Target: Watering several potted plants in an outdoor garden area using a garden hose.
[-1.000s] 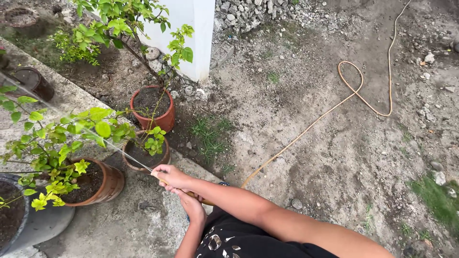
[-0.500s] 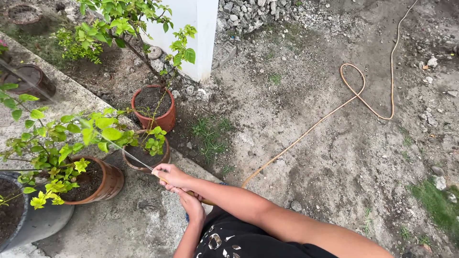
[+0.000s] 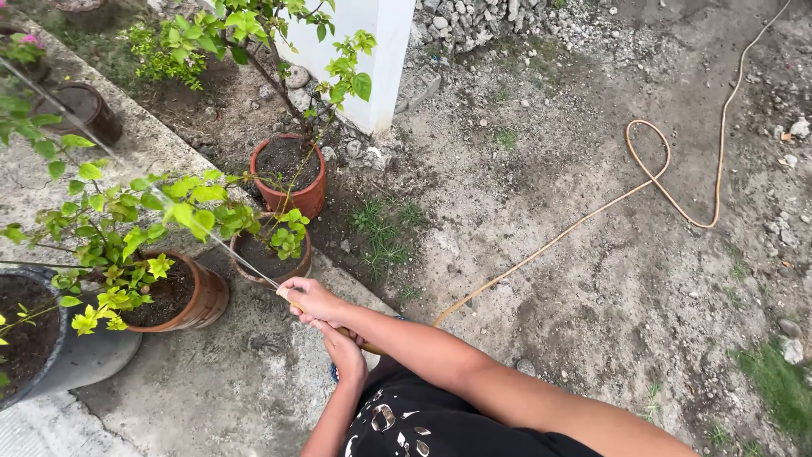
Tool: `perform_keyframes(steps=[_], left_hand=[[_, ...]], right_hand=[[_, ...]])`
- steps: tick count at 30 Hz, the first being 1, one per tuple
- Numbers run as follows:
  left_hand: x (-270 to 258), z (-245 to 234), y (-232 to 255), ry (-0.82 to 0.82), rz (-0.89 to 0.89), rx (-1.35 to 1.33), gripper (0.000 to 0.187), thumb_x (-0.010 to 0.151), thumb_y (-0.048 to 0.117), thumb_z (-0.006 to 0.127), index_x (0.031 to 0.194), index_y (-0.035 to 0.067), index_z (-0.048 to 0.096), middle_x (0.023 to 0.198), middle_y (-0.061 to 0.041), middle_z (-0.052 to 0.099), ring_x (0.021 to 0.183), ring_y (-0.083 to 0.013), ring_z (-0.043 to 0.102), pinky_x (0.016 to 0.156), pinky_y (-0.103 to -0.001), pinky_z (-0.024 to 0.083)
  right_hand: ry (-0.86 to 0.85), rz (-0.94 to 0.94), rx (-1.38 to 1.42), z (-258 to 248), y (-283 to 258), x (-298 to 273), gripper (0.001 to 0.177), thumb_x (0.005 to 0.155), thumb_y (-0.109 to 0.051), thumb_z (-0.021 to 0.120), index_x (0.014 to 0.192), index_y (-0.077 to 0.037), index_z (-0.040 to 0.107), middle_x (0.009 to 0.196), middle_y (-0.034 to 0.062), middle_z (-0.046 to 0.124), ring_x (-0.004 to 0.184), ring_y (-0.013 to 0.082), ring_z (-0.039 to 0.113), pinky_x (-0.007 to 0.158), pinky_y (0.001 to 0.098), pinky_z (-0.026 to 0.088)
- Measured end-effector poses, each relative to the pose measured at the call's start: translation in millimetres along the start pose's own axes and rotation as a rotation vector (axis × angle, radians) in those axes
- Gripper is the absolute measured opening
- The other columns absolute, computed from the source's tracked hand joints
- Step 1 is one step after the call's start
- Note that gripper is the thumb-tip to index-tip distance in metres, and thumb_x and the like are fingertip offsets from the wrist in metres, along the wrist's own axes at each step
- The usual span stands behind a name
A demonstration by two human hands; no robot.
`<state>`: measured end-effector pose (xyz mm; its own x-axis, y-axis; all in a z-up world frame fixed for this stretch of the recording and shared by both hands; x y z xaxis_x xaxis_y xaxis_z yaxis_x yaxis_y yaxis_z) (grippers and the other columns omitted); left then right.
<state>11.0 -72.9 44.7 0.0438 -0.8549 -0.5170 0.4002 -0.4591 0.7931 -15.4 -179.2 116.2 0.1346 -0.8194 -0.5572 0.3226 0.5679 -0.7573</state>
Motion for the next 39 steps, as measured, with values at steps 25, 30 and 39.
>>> perform_keyframes(steps=[25, 30, 39], left_hand=[[0, 5, -16, 0.124, -0.080, 0.028, 0.068, 0.114, 0.069, 0.028, 0.105, 0.008, 0.057, 0.067, -0.001, 0.042, 0.052, -0.0146, 0.049, 0.045, -0.031, 0.053], [-34, 26, 46, 0.063, -0.077, 0.057, 0.067, 0.114, 0.069, 0.025, 0.096, 0.012, 0.054, 0.065, 0.002, 0.035, 0.048, -0.0128, 0.043, 0.044, -0.031, 0.052], [-24, 23, 38, 0.063, -0.041, 0.002, 0.067, 0.115, 0.067, 0.026, 0.083, 0.013, 0.051, 0.057, 0.002, 0.031, 0.038, -0.0132, 0.041, 0.037, -0.031, 0.049]], right_hand=[[0.031, -0.066, -0.036, -30, 55, 51, 0.029, 0.111, -0.029, 0.056, 0.137, -0.019, 0.060, 0.066, 0.0077, 0.052, 0.036, 0.0099, 0.045, 0.026, 0.0221, 0.035], [0.050, -0.065, -0.021, -29, 46, 40, 0.029, 0.112, -0.029, 0.055, 0.138, -0.017, 0.058, 0.068, 0.0068, 0.051, 0.039, 0.0086, 0.045, 0.028, 0.0228, 0.037], [0.033, -0.057, -0.028, -25, 38, 33, 0.026, 0.112, -0.031, 0.056, 0.134, -0.018, 0.058, 0.068, 0.0048, 0.048, 0.039, 0.0075, 0.043, 0.029, 0.0203, 0.037]])
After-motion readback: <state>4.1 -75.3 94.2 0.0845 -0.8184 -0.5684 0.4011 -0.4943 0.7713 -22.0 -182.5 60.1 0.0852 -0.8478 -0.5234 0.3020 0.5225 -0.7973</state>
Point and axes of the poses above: each hand's wrist, its own x-axis towards the middle knuckle, its own z-axis out of the palm, y = z × x, the point moved 6 cm from there along x, towards the middle knuckle
